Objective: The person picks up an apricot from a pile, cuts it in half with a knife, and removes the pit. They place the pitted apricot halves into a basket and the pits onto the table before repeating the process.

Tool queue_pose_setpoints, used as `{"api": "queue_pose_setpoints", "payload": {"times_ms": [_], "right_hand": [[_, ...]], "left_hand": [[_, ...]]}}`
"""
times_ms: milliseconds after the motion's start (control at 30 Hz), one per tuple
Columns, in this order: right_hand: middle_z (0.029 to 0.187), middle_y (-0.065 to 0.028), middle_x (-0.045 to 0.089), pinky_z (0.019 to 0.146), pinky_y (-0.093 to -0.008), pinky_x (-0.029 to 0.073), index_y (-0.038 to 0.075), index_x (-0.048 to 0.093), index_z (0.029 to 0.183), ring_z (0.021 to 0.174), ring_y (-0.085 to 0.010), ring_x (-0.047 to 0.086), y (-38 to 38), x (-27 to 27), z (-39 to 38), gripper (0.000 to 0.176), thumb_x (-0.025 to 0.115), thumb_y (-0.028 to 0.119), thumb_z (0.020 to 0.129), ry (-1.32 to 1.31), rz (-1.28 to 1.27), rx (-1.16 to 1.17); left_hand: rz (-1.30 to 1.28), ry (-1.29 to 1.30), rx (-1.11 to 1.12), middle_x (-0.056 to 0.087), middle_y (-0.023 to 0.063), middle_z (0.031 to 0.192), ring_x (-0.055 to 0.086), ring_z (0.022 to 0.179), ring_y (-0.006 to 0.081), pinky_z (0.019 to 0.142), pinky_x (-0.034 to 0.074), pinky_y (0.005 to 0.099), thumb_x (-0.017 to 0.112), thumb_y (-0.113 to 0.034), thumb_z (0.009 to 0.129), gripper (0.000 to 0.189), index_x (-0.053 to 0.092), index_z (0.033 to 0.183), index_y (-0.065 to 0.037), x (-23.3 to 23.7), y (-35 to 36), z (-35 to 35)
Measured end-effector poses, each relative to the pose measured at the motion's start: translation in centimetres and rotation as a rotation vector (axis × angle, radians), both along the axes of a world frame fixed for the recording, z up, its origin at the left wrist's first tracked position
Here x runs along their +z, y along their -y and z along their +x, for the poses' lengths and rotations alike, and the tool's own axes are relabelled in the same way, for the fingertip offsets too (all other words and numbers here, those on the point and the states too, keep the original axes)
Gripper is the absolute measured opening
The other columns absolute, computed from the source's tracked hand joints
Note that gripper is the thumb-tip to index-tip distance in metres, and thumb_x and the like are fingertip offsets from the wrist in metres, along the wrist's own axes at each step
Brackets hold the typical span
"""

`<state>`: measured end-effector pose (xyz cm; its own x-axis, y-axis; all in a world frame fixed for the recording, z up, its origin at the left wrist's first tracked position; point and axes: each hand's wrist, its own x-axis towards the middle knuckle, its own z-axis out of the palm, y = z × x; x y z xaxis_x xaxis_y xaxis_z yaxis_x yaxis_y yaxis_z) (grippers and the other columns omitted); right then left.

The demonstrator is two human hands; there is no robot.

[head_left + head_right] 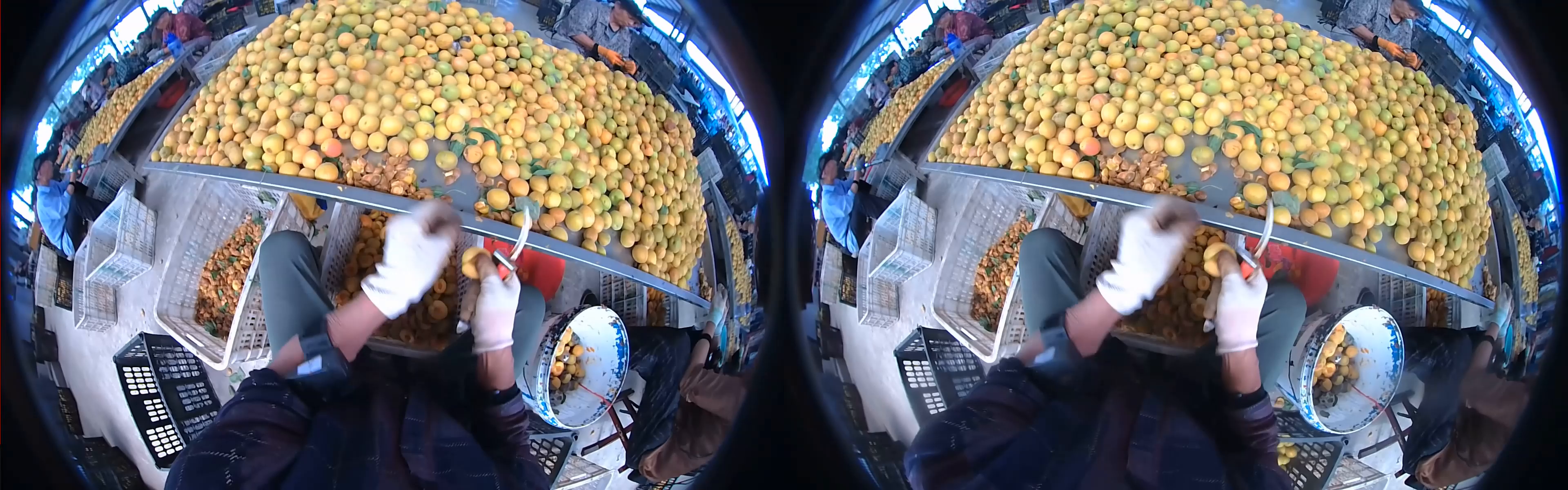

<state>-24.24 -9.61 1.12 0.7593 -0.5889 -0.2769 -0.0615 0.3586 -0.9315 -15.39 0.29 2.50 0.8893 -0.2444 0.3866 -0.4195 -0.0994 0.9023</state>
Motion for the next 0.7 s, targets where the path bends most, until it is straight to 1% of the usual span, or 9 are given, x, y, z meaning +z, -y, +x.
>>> {"api": "queue_pose_setpoints", "payload": {"times_ms": [67,133,200,300,433,500,633,667,700], "right_hand": [[0.06,0.0014,0.054,0.04,-0.0209,0.036,0.002,0.06,0.094,0.044,-0.0059,0.044,0.6,-2.6,-1.0,0.012,0.058,0.013,0.089,-0.035,-0.115,0.049],[0.082,-0.0009,0.059,0.061,-0.0204,0.044,-0.001,0.056,0.107,0.067,-0.0062,0.052,0.1,-5.3,-2.1,0.022,0.059,0.006,0.086,-0.006,-0.223,0.095],[0.1,-0.0038,0.058,0.082,-0.024,0.045,-0.003,0.048,0.121,0.09,-0.0097,0.054,-0.2,-6.5,-3.2,0.039,0.059,0.001,0.083,-0.051,-0.17,0.208],[0.087,0.0006,0.055,0.065,-0.0197,0.043,-0.003,0.048,0.118,0.074,-0.0052,0.05,-0.8,-8.6,-3.9,0.039,0.062,0.002,0.082,-0.037,-0.046,0.165],[0.087,0.0011,0.055,0.064,-0.0191,0.042,-0.003,0.048,0.119,0.073,-0.0046,0.05,-0.2,-8.5,-4.0,0.038,0.061,0.002,0.084,-0.136,0.068,0.227],[0.086,0.0008,0.056,0.065,-0.0186,0.042,-0.002,0.05,0.118,0.073,-0.0043,0.05,0.0,-8.3,-3.7,0.036,0.062,0.003,0.084,-0.118,0.038,0.208],[0.086,0.0,0.056,0.064,-0.0185,0.042,-0.002,0.048,0.119,0.073,-0.0051,0.051,0.3,-7.2,-2.8,0.037,0.061,0.006,0.086,-0.027,-0.044,0.147],[0.086,-0.0001,0.057,0.064,-0.0186,0.043,-0.001,0.048,0.119,0.073,-0.0053,0.051,0.4,-6.3,-2.4,0.036,0.061,0.007,0.086,0.017,-0.108,0.079],[0.08,0.0011,0.055,0.06,-0.0195,0.043,0.0,0.048,0.118,0.068,-0.0053,0.05,1.0,-5.5,-2.3,0.033,0.058,0.013,0.09,0.113,-0.137,0.135]], "left_hand": [[0.257,0.085,0.172,0.064,0.0139,0.085,0.064,0.076,0.0196,0.07,0.05,0.0299,0.064,-0.006,0.076,0.025,0.061,0.101,-0.002,1.7,-1.0,5.1],[0.775,0.401,0.422,0.059,0.014,0.112,0.055,0.104,0.0321,0.088,0.046,0.0412,0.07,-0.016,0.071,0.049,0.056,0.118,-0.011,1.3,-1.1,9.8],[0.879,0.35,0.333,0.058,0.0099,0.113,0.052,0.108,0.0322,0.091,0.044,0.0403,0.069,-0.022,0.072,0.043,0.06,0.113,-0.013,0.5,0.1,12.1],[0.908,0.42,0.176,0.063,0.0089,0.101,0.057,0.099,0.0324,0.085,0.046,0.0422,0.066,-0.028,0.075,0.032,0.063,0.101,-0.01,-0.9,3.6,13.7],[0.95,0.367,0.025,0.063,0.0159,0.093,0.061,0.086,0.0343,0.076,0.048,0.0418,0.062,-0.026,0.08,0.024,0.06,0.09,-0.004,-3.7,7.7,16.5],[1.011,0.054,-0.12,0.064,0.0171,0.089,0.062,0.084,0.0345,0.072,0.048,0.0407,0.059,-0.024,0.082,0.022,0.059,0.088,-0.003,-4.2,8.4,17.3],[0.945,-0.124,-0.1,0.065,0.0204,0.094,0.064,0.081,0.0314,0.075,0.049,0.0367,0.061,-0.017,0.079,0.035,0.059,0.108,0.003,-3.0,7.1,16.6],[0.821,-0.285,-0.148,0.066,0.0195,0.097,0.065,0.078,0.0261,0.071,0.05,0.0347,0.065,-0.018,0.077,0.047,0.055,0.117,0.005,-1.5,6.3,15.7],[0.436,-0.64,-0.231,0.066,0.0165,0.096,0.065,0.076,0.0223,0.064,0.052,0.0311,0.063,-0.019,0.082,0.045,0.054,0.119,0.004,2.0,5.2,13.0]]}}
